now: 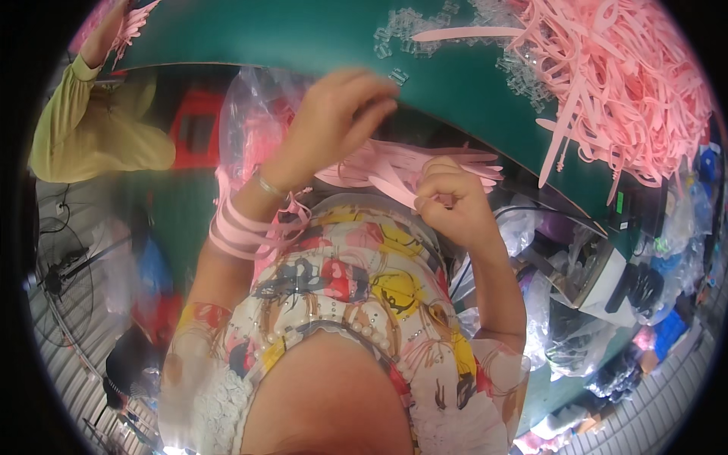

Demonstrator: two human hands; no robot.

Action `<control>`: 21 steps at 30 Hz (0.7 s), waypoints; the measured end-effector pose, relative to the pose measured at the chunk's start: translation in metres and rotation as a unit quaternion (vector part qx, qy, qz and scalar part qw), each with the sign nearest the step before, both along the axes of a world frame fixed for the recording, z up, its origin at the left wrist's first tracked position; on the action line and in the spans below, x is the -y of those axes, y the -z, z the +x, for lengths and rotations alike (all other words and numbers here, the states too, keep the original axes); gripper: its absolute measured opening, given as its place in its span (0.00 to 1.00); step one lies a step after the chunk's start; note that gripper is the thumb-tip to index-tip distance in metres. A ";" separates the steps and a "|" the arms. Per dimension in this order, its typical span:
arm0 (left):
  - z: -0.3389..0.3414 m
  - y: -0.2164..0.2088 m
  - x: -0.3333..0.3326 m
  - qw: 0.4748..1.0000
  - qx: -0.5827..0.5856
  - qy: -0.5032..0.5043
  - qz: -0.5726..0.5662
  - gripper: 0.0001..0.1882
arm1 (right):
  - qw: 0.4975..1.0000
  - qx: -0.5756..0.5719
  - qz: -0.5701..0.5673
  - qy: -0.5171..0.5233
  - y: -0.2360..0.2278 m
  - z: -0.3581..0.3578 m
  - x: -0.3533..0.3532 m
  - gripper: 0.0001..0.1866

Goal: The person sits at a green table and repeatedly picks up pink elastic bands and small clear plastic clips. They insert the clips into the ends of the bands to form loops, then place the finished items into a pile on the table. The process is repetitive and involves handling materials from a plastic bag and a loose pile.

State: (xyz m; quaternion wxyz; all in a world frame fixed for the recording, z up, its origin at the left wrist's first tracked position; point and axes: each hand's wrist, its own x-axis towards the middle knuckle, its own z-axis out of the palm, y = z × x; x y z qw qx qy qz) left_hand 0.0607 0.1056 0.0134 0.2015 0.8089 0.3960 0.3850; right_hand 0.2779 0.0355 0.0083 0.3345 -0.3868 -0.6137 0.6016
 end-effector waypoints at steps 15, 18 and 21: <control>0.017 -0.003 0.020 0.858 0.233 0.135 -0.438 0.07 | 0.992 0.057 0.112 -0.006 -0.016 -0.005 -0.004 0.02; 0.018 -0.006 0.039 0.789 0.279 0.170 -0.521 0.08 | 0.986 0.087 0.139 -0.015 -0.023 -0.006 -0.003 0.02; 0.015 -0.007 0.048 0.795 0.263 0.175 -0.519 0.08 | 0.979 0.115 0.169 -0.017 -0.023 -0.001 -0.001 0.02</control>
